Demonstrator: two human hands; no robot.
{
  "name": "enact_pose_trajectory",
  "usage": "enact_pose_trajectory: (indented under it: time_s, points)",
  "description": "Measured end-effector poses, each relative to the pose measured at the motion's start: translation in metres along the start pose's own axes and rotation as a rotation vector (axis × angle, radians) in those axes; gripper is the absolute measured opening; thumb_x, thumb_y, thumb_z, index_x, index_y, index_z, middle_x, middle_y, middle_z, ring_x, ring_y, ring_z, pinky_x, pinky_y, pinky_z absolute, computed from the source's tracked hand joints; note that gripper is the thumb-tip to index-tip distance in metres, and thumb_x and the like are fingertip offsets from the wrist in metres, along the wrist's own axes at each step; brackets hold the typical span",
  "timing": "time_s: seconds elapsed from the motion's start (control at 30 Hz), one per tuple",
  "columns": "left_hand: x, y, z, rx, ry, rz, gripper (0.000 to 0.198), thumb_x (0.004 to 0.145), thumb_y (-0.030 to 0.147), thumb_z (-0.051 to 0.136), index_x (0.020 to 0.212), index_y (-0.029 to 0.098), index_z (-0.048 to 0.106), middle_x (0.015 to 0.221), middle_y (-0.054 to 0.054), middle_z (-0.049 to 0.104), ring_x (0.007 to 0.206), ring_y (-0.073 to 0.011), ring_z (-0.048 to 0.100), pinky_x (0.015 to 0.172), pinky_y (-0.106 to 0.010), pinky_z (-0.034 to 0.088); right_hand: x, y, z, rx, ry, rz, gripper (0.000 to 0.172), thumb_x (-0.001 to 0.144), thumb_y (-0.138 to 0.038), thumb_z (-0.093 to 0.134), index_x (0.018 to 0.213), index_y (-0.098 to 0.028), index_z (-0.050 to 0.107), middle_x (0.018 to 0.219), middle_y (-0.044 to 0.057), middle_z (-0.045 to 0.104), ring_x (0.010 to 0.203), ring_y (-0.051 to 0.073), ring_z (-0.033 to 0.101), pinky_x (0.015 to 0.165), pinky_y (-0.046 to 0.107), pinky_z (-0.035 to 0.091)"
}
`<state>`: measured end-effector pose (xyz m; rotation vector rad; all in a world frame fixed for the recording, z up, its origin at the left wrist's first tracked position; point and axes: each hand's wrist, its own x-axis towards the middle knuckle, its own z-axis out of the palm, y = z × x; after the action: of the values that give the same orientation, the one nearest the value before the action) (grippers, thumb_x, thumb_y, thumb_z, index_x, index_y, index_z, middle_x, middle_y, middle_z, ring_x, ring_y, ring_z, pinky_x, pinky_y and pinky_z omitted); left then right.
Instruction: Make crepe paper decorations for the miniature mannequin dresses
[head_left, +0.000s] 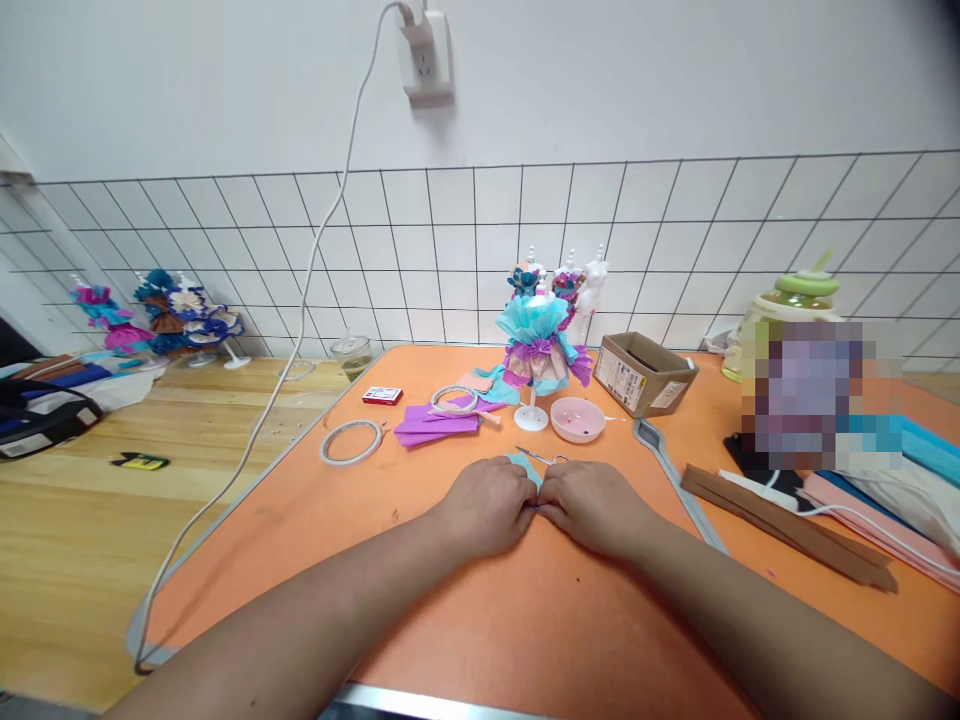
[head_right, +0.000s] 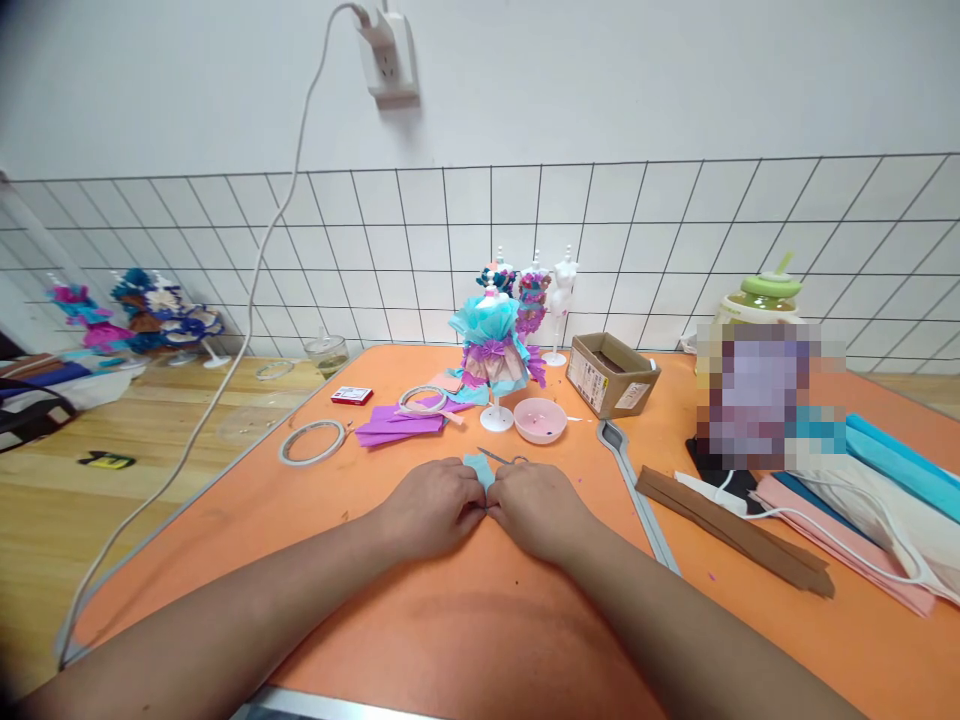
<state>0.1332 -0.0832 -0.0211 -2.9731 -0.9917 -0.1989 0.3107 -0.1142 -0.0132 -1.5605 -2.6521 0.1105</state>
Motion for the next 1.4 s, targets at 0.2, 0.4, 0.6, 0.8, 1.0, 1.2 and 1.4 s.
enact_pose_trajectory:
  time_s: [0.2, 0.4, 0.6, 0.8, 1.0, 1.2, 1.4]
  points:
    - [0.001, 0.000, 0.000, -0.038, -0.032, -0.083, 0.021, 0.084, 0.027, 0.050, 0.087, 0.022, 0.069, 0.079, -0.005, 0.068, 0.077, -0.0210, 0.060, 0.061, -0.029, 0.042, 0.003, 0.000, 0.001, 0.036, 0.003, 0.088, 0.020, 0.088, -0.025, 0.052, 0.083, -0.025, 0.071, 0.083, 0.003, 0.067, 0.078, 0.017, 0.059, 0.053, 0.026, 0.023]
    - [0.003, 0.001, -0.004, -0.047, -0.057, -0.092, 0.023, 0.086, 0.028, 0.049, 0.091, 0.023, 0.071, 0.081, -0.005, 0.069, 0.080, -0.0218, 0.061, 0.062, -0.029, 0.043, 0.004, 0.003, 0.003, 0.093, -0.012, 0.148, 0.013, 0.086, -0.025, 0.056, 0.091, -0.026, 0.068, 0.084, 0.001, 0.067, 0.077, 0.015, 0.059, 0.053, 0.025, 0.023]
    - [0.003, 0.001, -0.003, -0.009, -0.047, -0.082, 0.022, 0.086, 0.027, 0.048, 0.088, 0.024, 0.070, 0.079, -0.004, 0.069, 0.076, -0.0207, 0.060, 0.057, -0.028, 0.040, 0.006, 0.005, 0.006, 0.119, -0.019, 0.160, 0.012, 0.086, -0.026, 0.057, 0.087, -0.026, 0.069, 0.082, 0.001, 0.067, 0.077, 0.016, 0.059, 0.054, 0.025, 0.023]
    - [0.003, 0.001, -0.004, -0.034, -0.060, -0.102, 0.023, 0.087, 0.029, 0.048, 0.089, 0.024, 0.070, 0.079, -0.005, 0.068, 0.077, -0.0208, 0.060, 0.060, -0.029, 0.042, 0.009, 0.004, 0.009, 0.122, -0.002, 0.137, 0.017, 0.088, -0.025, 0.054, 0.085, -0.025, 0.071, 0.085, 0.002, 0.065, 0.080, 0.016, 0.059, 0.058, 0.025, 0.027]
    - [0.004, 0.001, -0.006, -0.022, -0.089, -0.146, 0.025, 0.087, 0.030, 0.047, 0.090, 0.024, 0.071, 0.080, -0.006, 0.068, 0.078, -0.0215, 0.061, 0.061, -0.029, 0.043, 0.009, 0.001, 0.007, 0.138, -0.002, 0.156, 0.018, 0.087, -0.023, 0.053, 0.082, -0.024, 0.070, 0.085, 0.002, 0.064, 0.080, 0.015, 0.057, 0.057, 0.025, 0.027]
    - [0.004, 0.001, -0.004, -0.023, -0.066, -0.143, 0.025, 0.087, 0.030, 0.046, 0.091, 0.025, 0.070, 0.081, -0.005, 0.069, 0.077, -0.0214, 0.062, 0.059, -0.029, 0.041, 0.008, 0.000, 0.007, 0.153, 0.005, 0.234, 0.015, 0.086, -0.022, 0.053, 0.090, -0.027, 0.067, 0.082, 0.000, 0.064, 0.073, 0.015, 0.057, 0.053, 0.025, 0.022]
    - [0.004, -0.001, -0.005, -0.038, -0.049, -0.155, 0.021, 0.085, 0.027, 0.048, 0.086, 0.024, 0.068, 0.076, -0.004, 0.067, 0.073, -0.0206, 0.061, 0.057, -0.029, 0.040, 0.010, 0.003, 0.011, 0.170, -0.006, 0.195, 0.018, 0.086, -0.022, 0.053, 0.082, -0.027, 0.070, 0.081, 0.001, 0.064, 0.078, 0.015, 0.059, 0.055, 0.024, 0.025]
